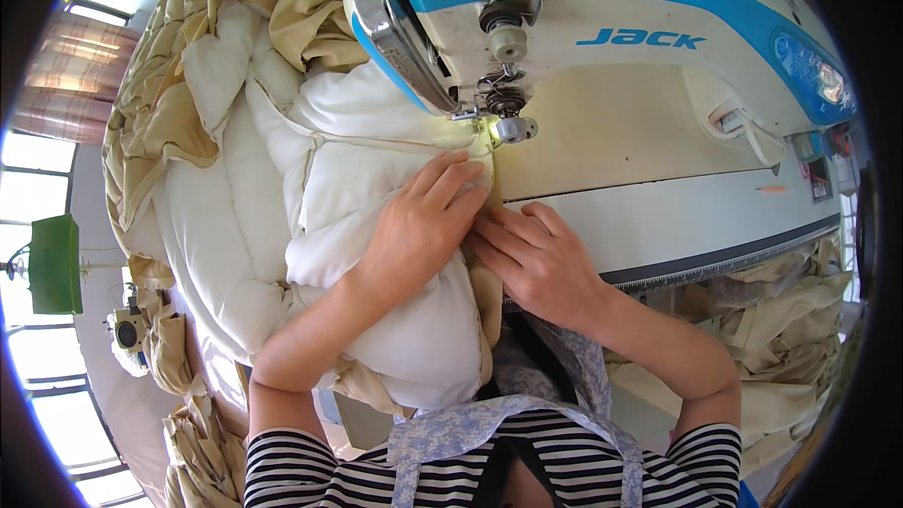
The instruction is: The person sews a beige quilted jacket using a sewing machine, aligning and stitching a zipper into the garment. The person repeatedly adjusts the fabric and zipper, guides the material through the machine, and trims excess thread.
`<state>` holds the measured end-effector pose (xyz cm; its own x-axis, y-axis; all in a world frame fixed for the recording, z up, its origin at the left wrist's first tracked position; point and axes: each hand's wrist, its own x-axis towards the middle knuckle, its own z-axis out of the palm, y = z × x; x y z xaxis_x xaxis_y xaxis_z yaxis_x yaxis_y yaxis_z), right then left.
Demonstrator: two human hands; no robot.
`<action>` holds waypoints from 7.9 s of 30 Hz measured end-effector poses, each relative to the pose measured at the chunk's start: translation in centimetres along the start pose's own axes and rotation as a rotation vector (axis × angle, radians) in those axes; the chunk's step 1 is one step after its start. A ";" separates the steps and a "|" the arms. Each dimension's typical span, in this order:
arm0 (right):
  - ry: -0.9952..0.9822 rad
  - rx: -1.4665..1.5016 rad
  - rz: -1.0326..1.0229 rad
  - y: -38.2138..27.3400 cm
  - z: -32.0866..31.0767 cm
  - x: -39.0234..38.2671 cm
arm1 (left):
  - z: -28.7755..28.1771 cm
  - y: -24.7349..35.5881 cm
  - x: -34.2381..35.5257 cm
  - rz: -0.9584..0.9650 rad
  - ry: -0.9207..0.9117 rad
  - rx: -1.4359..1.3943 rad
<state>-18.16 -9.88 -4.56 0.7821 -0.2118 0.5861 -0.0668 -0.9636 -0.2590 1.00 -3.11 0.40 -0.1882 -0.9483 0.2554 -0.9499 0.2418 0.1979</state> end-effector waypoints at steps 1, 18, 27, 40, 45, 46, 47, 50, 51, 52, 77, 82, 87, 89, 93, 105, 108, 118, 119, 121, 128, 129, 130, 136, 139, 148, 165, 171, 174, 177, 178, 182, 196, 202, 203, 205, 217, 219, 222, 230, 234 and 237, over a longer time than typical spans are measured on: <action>-0.021 0.006 0.020 0.0 0.0 0.0 | 0.1 -0.2 0.3 0.007 0.014 -0.028; -0.082 -0.068 0.046 0.4 0.1 0.8 | -0.9 -0.6 1.4 0.003 -0.061 -0.069; -0.076 -0.063 0.064 0.5 0.1 0.9 | -0.4 -0.9 1.4 0.033 -0.034 -0.031; -0.081 -0.128 0.050 1.1 0.3 1.0 | -0.8 -2.7 2.8 -0.047 0.024 -0.252; -0.051 -0.113 0.057 1.1 0.6 0.8 | -0.1 -2.1 2.8 0.062 0.000 -0.120; -0.044 -0.108 0.062 1.1 0.6 0.8 | 0.0 -2.0 2.9 0.054 0.022 -0.117; -0.049 -0.119 0.066 1.2 0.8 1.0 | 0.0 -2.1 3.1 0.063 0.031 -0.115; -0.042 -0.132 0.085 1.4 0.8 1.5 | 0.0 -1.8 3.4 0.006 0.064 -0.122; -0.050 -0.139 0.085 1.4 0.7 1.6 | 0.0 -1.4 3.4 -0.036 0.077 -0.124; -0.060 -0.149 0.084 1.3 0.6 1.6 | -0.1 -1.0 3.3 -0.106 0.037 -0.129; -0.056 0.600 -0.056 -4.9 0.2 -4.9 | -2.8 7.7 -2.9 -0.164 0.076 0.211; -0.063 0.752 -0.006 -4.5 -1.1 -5.1 | -1.5 6.1 -2.0 0.011 -0.053 0.023; -0.096 0.750 0.043 -4.3 -1.8 -4.7 | -0.8 4.5 -2.7 -0.091 -0.136 -0.090; -0.105 0.751 0.054 -4.4 -1.9 -4.6 | -0.7 4.3 -3.0 -0.095 -0.161 -0.058; -0.125 0.758 0.090 -4.5 -2.1 -4.2 | -0.8 4.1 -2.8 -0.087 -0.132 -0.093; -0.159 0.667 0.278 -2.0 -1.5 -0.1 | 0.4 -2.1 0.3 -0.042 -0.076 -0.216; -0.168 0.635 0.348 -1.7 -0.4 0.7 | 0.3 -4.0 2.2 0.055 -0.020 -0.245; -0.530 1.177 0.069 -8.7 -1.4 -3.7 | -3.0 -2.7 -9.9 -0.211 -0.004 0.190; -0.875 1.500 0.298 -9.6 -1.6 -4.1 | -3.9 -4.3 -10.8 -0.284 -0.025 0.182; -0.800 1.672 0.337 -11.9 -1.1 -4.1 | -5.2 -6.0 -11.6 -0.310 -0.056 0.224; -0.648 0.948 0.253 -15.6 0.5 -2.6 | -6.0 2.9 -8.6 -0.345 0.105 -0.156; -0.590 0.929 0.227 -15.6 0.2 -2.6 | -5.8 4.6 -8.3 -0.416 -0.120 -0.051; -0.484 0.923 0.184 -15.5 0.0 -2.6 | -5.8 5.7 -8.0 -0.376 -0.280 0.000; -0.351 0.783 -0.108 -11.1 -1.5 -3.1 | -5.8 6.2 -8.3 -0.572 -0.147 -0.323; -0.431 0.748 -0.036 -8.8 -1.6 -4.6 | -4.8 6.1 -9.4 -0.650 -0.003 -0.383; 0.083 1.439 0.954 -8.6 0.5 -2.2 | -5.1 6.0 -8.7 -0.463 0.131 -0.252; -0.137 1.067 0.894 -10.5 6.3 -6.3 | 0.6 6.0 -10.5 -0.237 0.131 0.266; -0.091 1.624 1.190 -10.4 4.1 -8.1 | -4.6 2.5 -8.3 -0.616 0.134 0.309; -0.202 1.186 1.094 -9.9 2.6 -8.9 | -3.5 3.2 -7.8 -0.344 0.342 0.207; -0.426 0.528 0.737 -8.9 -0.1 -8.6 | -0.5 6.1 -7.6 -0.269 0.333 0.201; -0.458 0.234 0.538 -8.5 -1.0 -8.3 | 0.4 6.9 -7.4 -0.270 0.335 0.164; 0.018 -0.182 0.133 -5.5 -2.3 -6.4 | 2.9 8.3 -6.0 -0.257 0.349 0.015; 0.092 0.166 -0.220 -2.5 0.7 -4.3 | 0.5 5.9 -4.1 -0.020 0.204 0.100; 0.048 0.326 -0.199 -2.4 0.4 -4.5 | 0.5 3.8 -3.1 0.104 0.061 -0.014; 0.020 0.337 -0.168 -2.4 0.4 -4.5 | 0.4 3.4 -3.2 0.084 0.018 -0.013; 0.047 0.422 -0.103 -2.6 0.3 -4.4 | -0.1 2.8 -3.5 0.037 -0.046 -0.053; 0.031 0.552 0.046 -2.5 -0.7 -3.5 | -1.3 1.8 -2.7 -0.045 -0.154 -0.178; 0.035 0.543 0.042 -2.6 -0.8 -3.3 | -1.1 1.7 -2.7 -0.035 -0.133 -0.172; 0.029 0.555 0.060 -2.5 -0.9 -2.8 | -1.0 1.3 -2.5 -0.014 -0.140 -0.156; -0.053 0.537 0.230 -1.0 -1.2 -0.8 | 0.0 -1.7 -0.4 0.013 -0.090 -0.163; -0.071 0.474 0.272 0.0 -0.9 0.8 | 0.0 -4.2 1.2 0.081 -0.085 -0.182; -0.072 0.464 0.283 0.3 -0.6 1.4 | -0.5 -4.3 2.5 0.048 -0.076 -0.173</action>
<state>-17.45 -10.60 -3.38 0.8148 -0.4250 0.3943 -0.0135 -0.6938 -0.7200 4.75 -6.39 0.66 -0.2566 -0.9462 0.1971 -0.8838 0.3123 0.3484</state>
